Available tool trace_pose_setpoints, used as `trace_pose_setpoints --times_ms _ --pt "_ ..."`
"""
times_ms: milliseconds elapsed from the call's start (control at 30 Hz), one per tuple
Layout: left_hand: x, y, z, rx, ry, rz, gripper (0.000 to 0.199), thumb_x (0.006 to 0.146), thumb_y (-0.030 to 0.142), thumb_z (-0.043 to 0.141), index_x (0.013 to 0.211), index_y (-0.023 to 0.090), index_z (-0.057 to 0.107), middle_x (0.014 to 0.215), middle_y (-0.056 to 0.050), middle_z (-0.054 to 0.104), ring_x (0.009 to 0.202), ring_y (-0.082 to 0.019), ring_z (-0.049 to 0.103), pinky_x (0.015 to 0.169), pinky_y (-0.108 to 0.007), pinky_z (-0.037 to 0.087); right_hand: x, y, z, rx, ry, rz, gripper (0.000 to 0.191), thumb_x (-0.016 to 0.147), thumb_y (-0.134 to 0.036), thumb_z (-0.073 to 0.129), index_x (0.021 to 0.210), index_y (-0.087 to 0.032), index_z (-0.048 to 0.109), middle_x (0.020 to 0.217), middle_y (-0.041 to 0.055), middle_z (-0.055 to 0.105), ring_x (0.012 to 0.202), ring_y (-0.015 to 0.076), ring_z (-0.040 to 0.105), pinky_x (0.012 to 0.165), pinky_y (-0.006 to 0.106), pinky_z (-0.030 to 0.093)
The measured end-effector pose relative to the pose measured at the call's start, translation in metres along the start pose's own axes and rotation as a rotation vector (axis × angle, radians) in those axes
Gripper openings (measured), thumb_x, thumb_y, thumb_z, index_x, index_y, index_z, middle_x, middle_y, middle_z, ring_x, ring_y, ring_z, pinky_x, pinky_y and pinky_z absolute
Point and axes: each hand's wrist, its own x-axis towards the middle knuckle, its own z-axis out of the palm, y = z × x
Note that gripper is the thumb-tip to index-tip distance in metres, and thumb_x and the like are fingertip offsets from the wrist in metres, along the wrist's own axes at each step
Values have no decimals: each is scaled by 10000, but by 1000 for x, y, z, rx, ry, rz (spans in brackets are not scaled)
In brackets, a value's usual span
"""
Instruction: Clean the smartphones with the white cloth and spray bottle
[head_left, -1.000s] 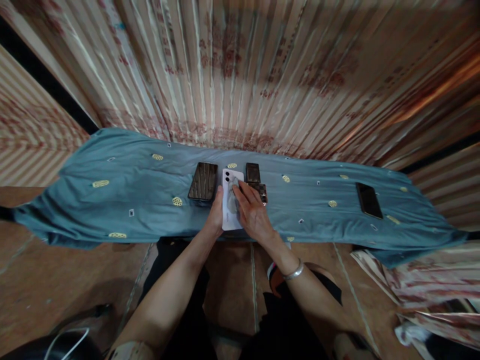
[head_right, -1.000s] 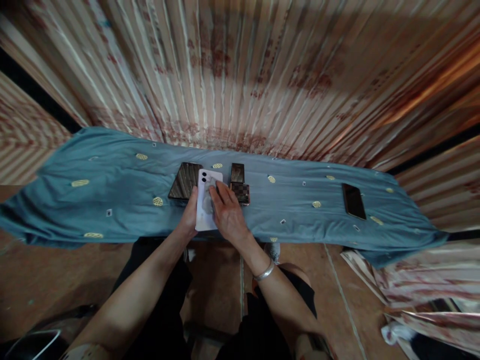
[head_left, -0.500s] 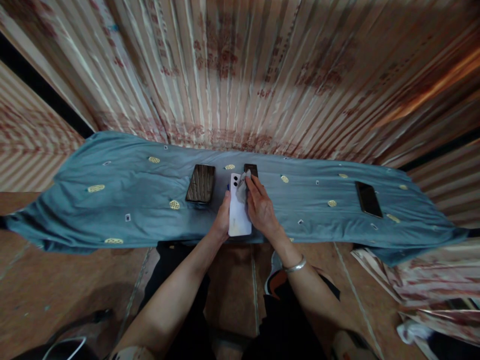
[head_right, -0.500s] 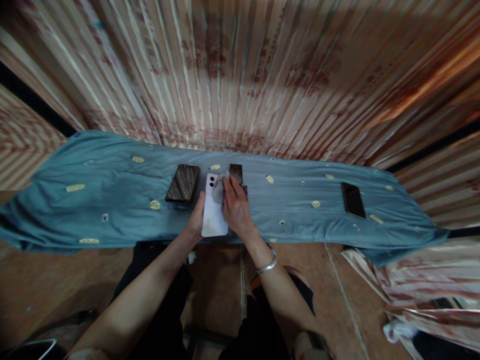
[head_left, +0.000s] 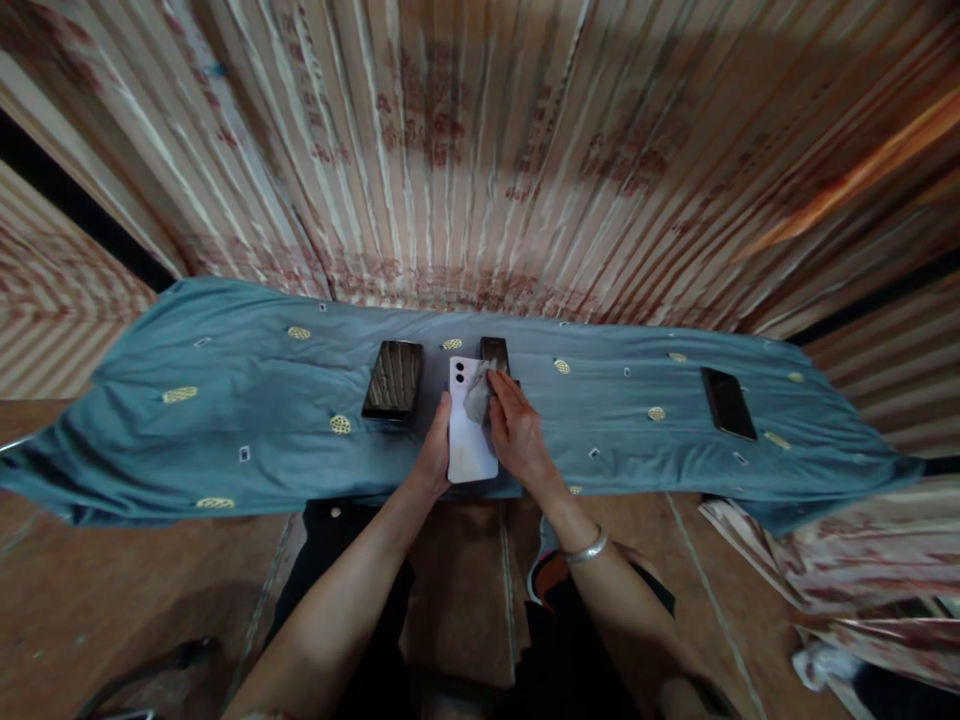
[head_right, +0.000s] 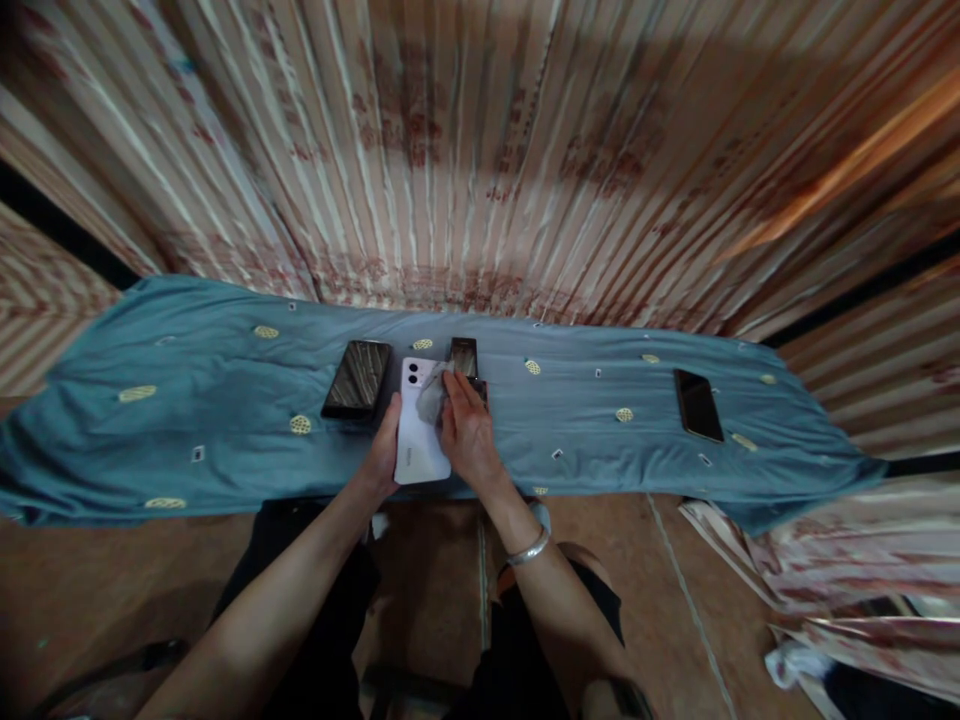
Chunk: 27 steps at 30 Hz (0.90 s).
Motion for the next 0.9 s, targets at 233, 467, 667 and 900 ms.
trace_pose_setpoints --times_ms 233,467,667,900 --pt "0 -5 -7 28 -6 1 559 1032 493 360 1415 166 602 1177 -119 778 1177 -327 699 1020 -431 555 4 2 0 73 41 56 466 1002 -195 399 1433 -169 576 1392 145 668 1314 236 624 1134 437 501" --pt "-6 6 -2 -35 71 44 582 1052 466 305 1428 118 583 1092 -112 800 1081 -271 739 991 -365 561 -17 -13 0 115 -18 21 432 998 -200 426 1383 -148 615 1304 157 715 1227 239 675 1071 416 553" --pt "-9 9 -10 -35 57 49 604 1046 482 318 1436 100 577 1084 -132 799 1030 -272 752 979 -379 564 -25 -21 -7 103 -59 5 436 1008 -183 425 1404 -203 604 1304 135 714 1240 237 660 1076 442 550" --pt "-2 7 17 26 56 17 606 1050 481 313 1416 90 596 1084 -142 797 1090 -283 736 1019 -387 545 -6 -6 -12 40 39 -4 454 1019 -193 386 1432 -153 570 1362 179 670 1300 260 620 1125 483 507"
